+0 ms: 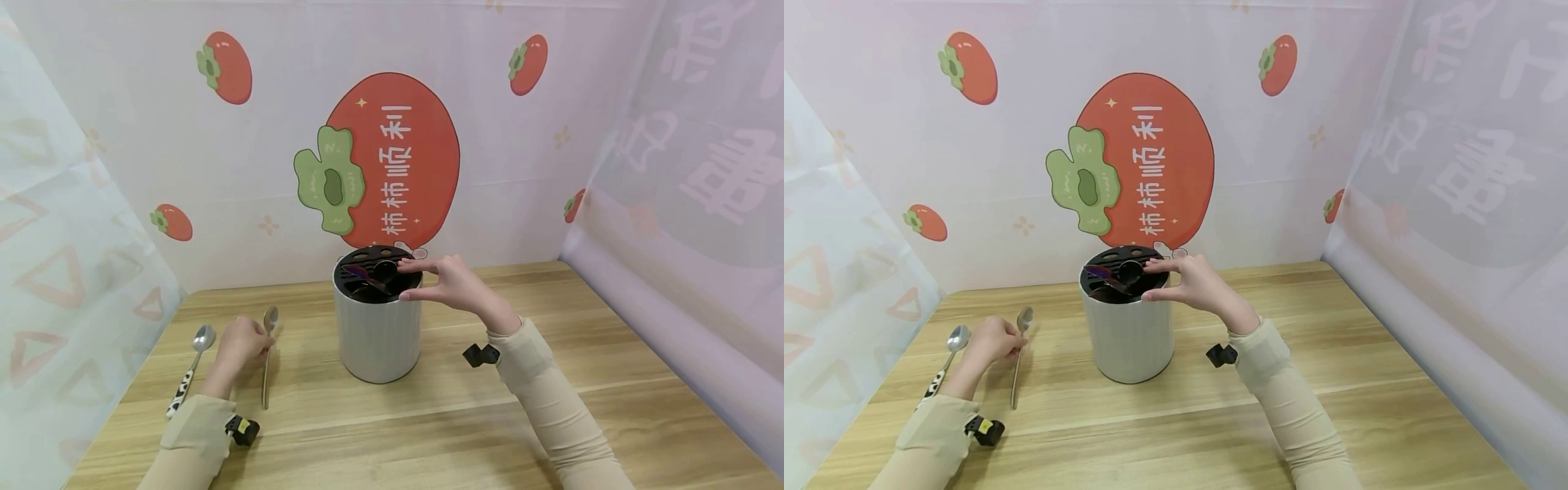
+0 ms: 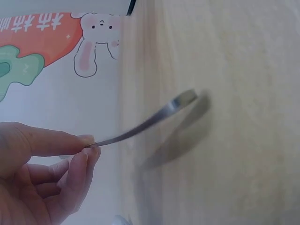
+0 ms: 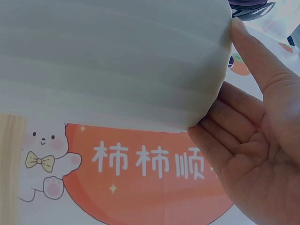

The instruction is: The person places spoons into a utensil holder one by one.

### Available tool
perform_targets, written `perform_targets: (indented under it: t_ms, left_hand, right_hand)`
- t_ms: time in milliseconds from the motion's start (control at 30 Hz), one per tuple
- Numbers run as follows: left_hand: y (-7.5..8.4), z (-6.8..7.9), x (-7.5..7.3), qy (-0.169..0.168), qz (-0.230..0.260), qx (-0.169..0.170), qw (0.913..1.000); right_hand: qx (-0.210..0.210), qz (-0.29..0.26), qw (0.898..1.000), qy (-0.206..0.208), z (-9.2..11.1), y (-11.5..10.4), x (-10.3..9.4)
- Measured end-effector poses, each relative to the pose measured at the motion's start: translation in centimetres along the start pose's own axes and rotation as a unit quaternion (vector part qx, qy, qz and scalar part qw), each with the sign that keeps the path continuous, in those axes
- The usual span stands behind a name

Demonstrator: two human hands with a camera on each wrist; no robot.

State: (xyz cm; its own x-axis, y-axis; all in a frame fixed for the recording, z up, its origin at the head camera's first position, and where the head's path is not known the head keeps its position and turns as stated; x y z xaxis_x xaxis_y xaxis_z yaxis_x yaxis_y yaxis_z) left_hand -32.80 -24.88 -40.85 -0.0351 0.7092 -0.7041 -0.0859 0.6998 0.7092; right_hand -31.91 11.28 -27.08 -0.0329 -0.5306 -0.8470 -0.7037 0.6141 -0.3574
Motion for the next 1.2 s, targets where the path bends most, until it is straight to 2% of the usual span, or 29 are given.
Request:
perform_targets:
  t_ms: [500, 767, 1200]
  left_hand:
    - [2.7, 0.7, -0.7, 0.016, -0.007, 0.035, 0.9992]
    - [4.5, 1.1, -1.3, 0.042, -0.01, 0.065, 0.997]
    - [7.2, 2.1, -2.0, 0.071, 0.02, 0.107, 0.9915]
  right_hand:
    - [0.0, 0.001, 1.0, 0.002, 0.0, -0.1, -0.1]
    - [0.0, 0.003, 1.0, 0.002, 0.0, -0.1, -0.1]
    - [0.0, 0.002, 1.0, 0.002, 0.0, 0.0, 0.0]
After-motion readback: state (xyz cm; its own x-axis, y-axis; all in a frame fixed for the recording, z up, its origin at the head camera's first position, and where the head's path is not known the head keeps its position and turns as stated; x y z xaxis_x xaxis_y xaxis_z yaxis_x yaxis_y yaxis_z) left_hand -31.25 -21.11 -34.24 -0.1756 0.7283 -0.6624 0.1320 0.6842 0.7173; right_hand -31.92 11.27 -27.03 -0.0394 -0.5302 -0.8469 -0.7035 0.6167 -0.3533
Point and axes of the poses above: each hand's wrist, its own z-axis away from the middle knuckle, its own x-axis out of the palm, y = z × x, the point moved 7 cm from there along -z, towards the middle knuckle, and after that the axes turned 10 degrees about z, right-handed, at the moved point
